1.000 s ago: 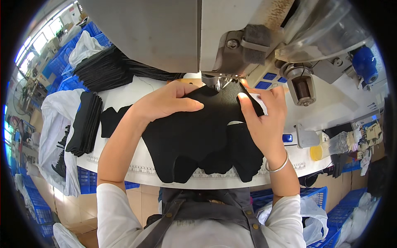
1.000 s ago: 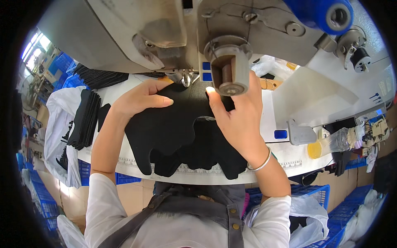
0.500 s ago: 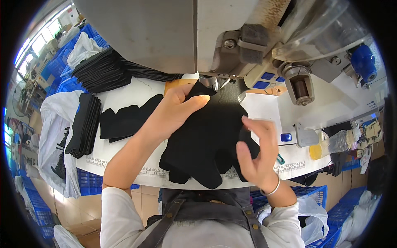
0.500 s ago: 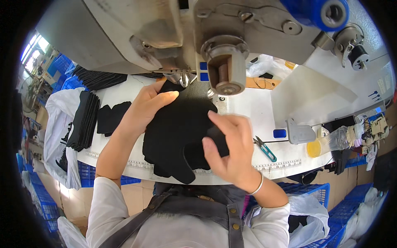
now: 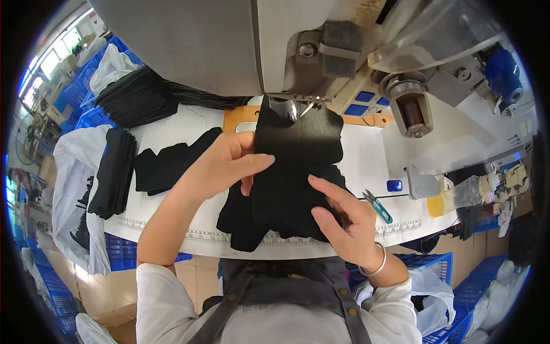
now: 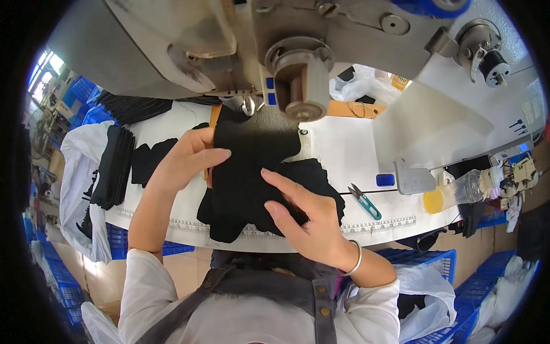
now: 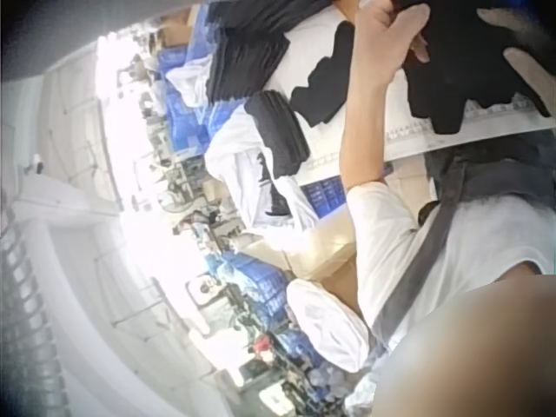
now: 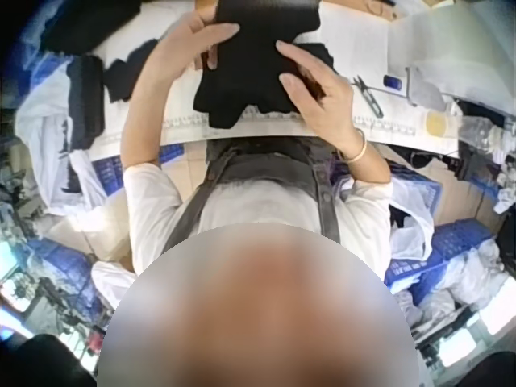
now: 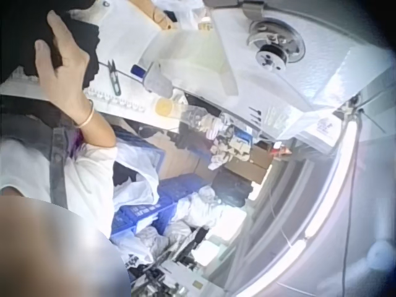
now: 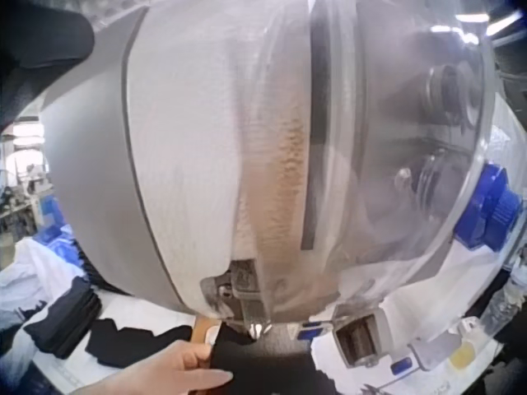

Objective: Use an industrial sewing machine to stitch black fabric shoe upper components.

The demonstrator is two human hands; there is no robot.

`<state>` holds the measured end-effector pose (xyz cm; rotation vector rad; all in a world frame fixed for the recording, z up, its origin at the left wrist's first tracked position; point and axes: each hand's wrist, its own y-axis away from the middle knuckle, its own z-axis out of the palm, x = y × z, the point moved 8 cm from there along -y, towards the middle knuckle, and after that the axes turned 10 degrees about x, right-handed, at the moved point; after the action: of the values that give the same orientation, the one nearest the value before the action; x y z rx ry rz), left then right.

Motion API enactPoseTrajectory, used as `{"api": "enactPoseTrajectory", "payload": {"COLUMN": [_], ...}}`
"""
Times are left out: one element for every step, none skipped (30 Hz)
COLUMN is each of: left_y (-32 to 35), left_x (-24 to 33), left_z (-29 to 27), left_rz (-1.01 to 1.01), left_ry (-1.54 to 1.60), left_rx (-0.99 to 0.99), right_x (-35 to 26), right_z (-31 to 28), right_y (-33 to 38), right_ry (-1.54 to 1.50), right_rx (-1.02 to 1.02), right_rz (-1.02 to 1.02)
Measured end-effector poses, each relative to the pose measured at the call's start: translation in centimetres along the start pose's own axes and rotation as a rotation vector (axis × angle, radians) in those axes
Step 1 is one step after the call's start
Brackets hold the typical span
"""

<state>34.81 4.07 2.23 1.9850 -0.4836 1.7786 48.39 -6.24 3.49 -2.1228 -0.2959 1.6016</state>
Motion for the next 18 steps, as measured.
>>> {"api": "enactPoseTrajectory", "payload": {"left_y": [-0.3, -0.5, -0.7, -0.8, -0.9, -1.0, -1.1, -1.2, -1.3, -1.4, -1.4, -1.5, -1.6, -1.7, -1.8, -1.9, -2.0, -2.0], "left_x": [0.0, -0.1, -0.1, -0.2, -0.3, -0.2, -0.2, -0.2, 0.0, 0.3, 0.8, 0.8, 0.9, 1.1, 1.3, 1.5, 1.5, 1.7], "left_z": [-0.2, -0.3, -0.4, -0.4, -0.5, -0.5, -0.7, -0.8, -0.8, -0.8, -0.7, -0.7, -0.8, -0.9, -1.0, -0.9, -1.1, -0.8], "left_rz": [0.009, 0.02, 0.022, 0.023, 0.015, 0.024, 0.02, 0.012, 0.016, 0.04, 0.079, 0.064, 0.065, 0.071, 0.069, 0.075, 0.055, 0.081], "left_ry": [-0.035, -0.073, -0.073, -0.06, -0.051, -0.049, -0.064, -0.082, -0.079, -0.075, -0.063, -0.072, -0.077, -0.08, -0.081, -0.082, -0.098, -0.082], "left_rx": [0.004, 0.009, 0.01, 0.018, 0.028, 0.024, 0.054, 0.083, 0.084, 0.084, 0.083, 0.085, 0.112, 0.131, 0.14, 0.129, 0.134, 0.118], "right_x": [0.0, 0.2, 0.2, 0.3, 0.4, 0.8, 0.9, 1.0, 1.0, 1.2, 1.3, 1.3, 1.3, 1.3, 1.3, 1.4, 1.4, 1.6], "right_z": [0.0, 0.0, -0.1, -0.3, -0.5, -0.6, -0.7, -0.7, -0.8, -0.8, -0.7, -0.7, -0.8, -0.8, -0.8, -0.8, -0.9, -0.9], "right_y": [-0.2, -0.3, -0.5, -0.7, -0.8, -1.0, -1.1, -1.4, -1.6, -1.6, -1.8, -2.0, -2.2, -2.3, -2.5, -2.6, -2.8, -2.9], "right_ry": [0.019, 0.005, 0.005, -0.006, -0.017, -0.048, -0.048, -0.035, -0.022, -0.037, -0.038, -0.055, -0.073, -0.072, -0.072, -0.07, -0.071, -0.07], "right_rx": [-0.009, -0.01, -0.011, 0.004, 0.019, 0.028, 0.03, 0.024, 0.023, 0.032, 0.03, 0.04, 0.047, 0.049, 0.047, 0.044, 0.045, 0.042], "right_rz": [-0.023, -0.006, -0.008, 0.002, 0.013, 0.06, 0.06, 0.059, 0.052, 0.082, 0.086, 0.083, 0.084, 0.078, 0.087, 0.098, 0.095, 0.122]}}
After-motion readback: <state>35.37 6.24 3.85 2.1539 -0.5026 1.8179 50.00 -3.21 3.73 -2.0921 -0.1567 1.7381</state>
